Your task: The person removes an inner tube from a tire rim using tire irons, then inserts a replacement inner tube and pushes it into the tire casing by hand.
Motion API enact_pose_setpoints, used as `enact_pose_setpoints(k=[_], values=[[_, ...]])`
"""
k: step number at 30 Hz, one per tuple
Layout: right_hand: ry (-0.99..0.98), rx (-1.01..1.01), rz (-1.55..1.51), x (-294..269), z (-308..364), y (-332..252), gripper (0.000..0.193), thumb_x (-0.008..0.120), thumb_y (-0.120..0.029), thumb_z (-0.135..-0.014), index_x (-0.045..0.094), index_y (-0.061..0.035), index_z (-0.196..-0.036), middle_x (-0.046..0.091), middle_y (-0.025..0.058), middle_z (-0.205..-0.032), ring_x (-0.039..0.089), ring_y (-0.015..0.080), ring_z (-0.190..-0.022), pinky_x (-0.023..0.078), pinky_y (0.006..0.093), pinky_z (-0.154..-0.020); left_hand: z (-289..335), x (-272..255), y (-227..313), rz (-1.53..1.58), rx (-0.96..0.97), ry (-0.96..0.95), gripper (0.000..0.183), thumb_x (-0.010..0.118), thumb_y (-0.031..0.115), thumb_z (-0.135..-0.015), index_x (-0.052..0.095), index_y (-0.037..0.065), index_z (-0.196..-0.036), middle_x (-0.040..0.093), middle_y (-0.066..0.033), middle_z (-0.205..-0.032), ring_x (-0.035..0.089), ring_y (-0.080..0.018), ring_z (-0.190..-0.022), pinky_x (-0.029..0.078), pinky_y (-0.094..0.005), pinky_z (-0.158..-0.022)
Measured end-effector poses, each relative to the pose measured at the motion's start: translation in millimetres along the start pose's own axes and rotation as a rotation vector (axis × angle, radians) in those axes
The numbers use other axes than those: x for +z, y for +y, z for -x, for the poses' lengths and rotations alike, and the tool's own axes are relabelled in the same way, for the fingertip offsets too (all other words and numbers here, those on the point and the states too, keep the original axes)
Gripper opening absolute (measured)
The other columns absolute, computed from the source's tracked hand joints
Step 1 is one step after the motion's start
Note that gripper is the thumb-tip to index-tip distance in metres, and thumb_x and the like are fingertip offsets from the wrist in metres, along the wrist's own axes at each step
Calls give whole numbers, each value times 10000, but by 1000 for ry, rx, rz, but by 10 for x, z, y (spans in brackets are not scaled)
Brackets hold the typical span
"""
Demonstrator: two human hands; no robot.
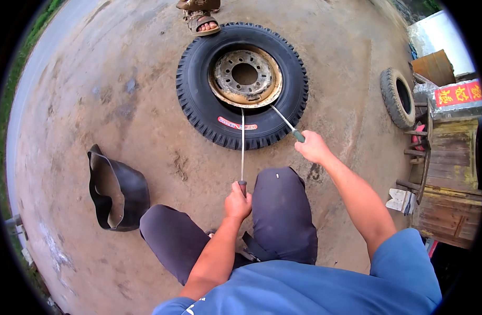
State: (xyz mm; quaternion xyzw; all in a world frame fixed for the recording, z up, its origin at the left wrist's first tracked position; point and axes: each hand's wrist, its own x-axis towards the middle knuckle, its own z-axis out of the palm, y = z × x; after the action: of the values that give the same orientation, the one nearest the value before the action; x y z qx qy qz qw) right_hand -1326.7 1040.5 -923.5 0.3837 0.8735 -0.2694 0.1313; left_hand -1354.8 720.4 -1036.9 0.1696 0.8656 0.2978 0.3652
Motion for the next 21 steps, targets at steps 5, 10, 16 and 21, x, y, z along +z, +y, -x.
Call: enact_pose_setpoints(k=[5, 10, 16, 21], values=[[193, 35, -122, 867, 221, 552, 289, 683, -262, -849, 644, -49, -1042, 689, 256, -850, 682, 465, -809, 537, 520, -717, 3, 105, -111, -63, -13, 1, 491, 638, 221, -871, 393, 25, -1249, 693, -310, -948, 672, -520, -813, 538, -607, -747], [403, 34, -239, 1537, 15, 820, 329, 710, -245, -843, 631, -81, -1117, 688, 239, -814, 676, 474, -799, 540, 548, -706, -182, 222, -178, -110, 64, 16, 526, 633, 216, -864, 382, 22, -1284, 690, -310, -923, 668, -526, -809, 540, -605, -723], [408, -56, -395, 1631, 104, 819, 294, 719, -229, -848, 639, -82, -1090, 701, 226, -881, 679, 460, -828, 544, 534, -712, 1, 166, -178, -106, 21, 79, 553, 645, 204, -861, 383, 32, -1316, 681, -303, -879, 669, -529, -818, 542, -590, -735], [411, -69, -502, 1479, 143, 979, 288, 712, -222, -856, 634, -86, -1098, 693, 218, -872, 678, 454, -825, 543, 536, -716, 261, -239, 569, -51, 33, 110, 422, 653, 185, -855, 520, 23, -1221, 673, -274, -865, 677, -484, -828, 530, -523, -727]])
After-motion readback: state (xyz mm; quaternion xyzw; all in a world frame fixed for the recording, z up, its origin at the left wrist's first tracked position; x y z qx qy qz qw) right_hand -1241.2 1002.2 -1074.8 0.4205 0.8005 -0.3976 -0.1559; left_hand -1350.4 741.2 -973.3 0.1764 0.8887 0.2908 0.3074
